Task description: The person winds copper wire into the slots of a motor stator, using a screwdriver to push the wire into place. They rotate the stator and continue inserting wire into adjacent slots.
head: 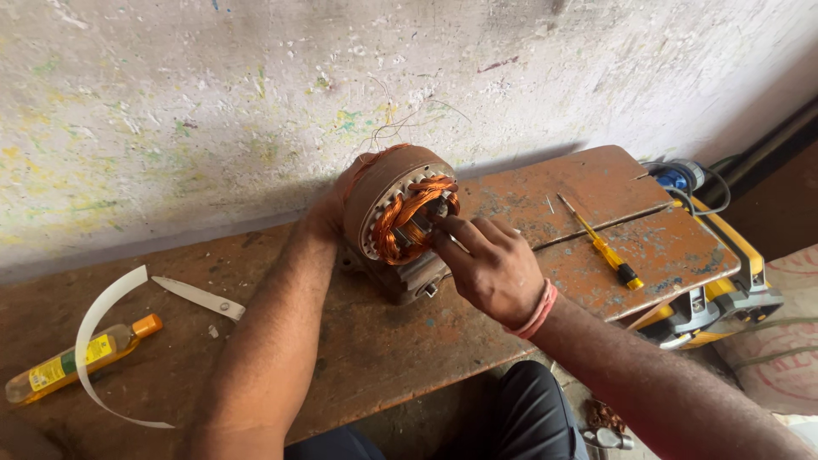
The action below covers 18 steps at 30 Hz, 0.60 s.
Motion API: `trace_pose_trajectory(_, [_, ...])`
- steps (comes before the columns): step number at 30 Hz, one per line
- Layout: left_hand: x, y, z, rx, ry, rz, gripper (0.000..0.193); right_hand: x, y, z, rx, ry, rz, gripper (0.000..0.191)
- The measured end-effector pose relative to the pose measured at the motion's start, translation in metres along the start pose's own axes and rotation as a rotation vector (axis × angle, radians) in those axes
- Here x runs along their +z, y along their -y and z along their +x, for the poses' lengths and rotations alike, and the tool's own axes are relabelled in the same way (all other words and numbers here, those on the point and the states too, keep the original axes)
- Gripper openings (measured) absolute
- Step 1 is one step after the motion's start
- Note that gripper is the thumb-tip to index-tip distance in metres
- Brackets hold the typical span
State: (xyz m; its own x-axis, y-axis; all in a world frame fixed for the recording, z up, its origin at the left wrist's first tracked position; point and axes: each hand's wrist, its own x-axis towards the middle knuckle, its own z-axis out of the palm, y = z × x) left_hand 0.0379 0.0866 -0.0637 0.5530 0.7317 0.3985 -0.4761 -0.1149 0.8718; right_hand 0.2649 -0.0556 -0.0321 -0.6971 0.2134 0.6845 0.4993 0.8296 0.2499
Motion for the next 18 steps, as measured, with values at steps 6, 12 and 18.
trace_pose_trajectory(6, [-0.001, 0.001, -0.002, 0.003, 0.003, 0.005, 0.039, -0.001, -0.009, 0.009, 0.061, 0.137, 0.112, 0.032])
trace_pose_trajectory(12, [0.000, -0.002, -0.002, 0.012, 0.010, 0.014, 0.040, 0.003, -0.004, 0.006, 0.064, -0.001, 0.133, 0.031])
trace_pose_trajectory(18, [0.002, -0.005, 0.003, 0.014, 0.031, 0.016, 0.040, 0.011, 0.008, -0.005, 0.150, -0.034, 0.148, 0.032])
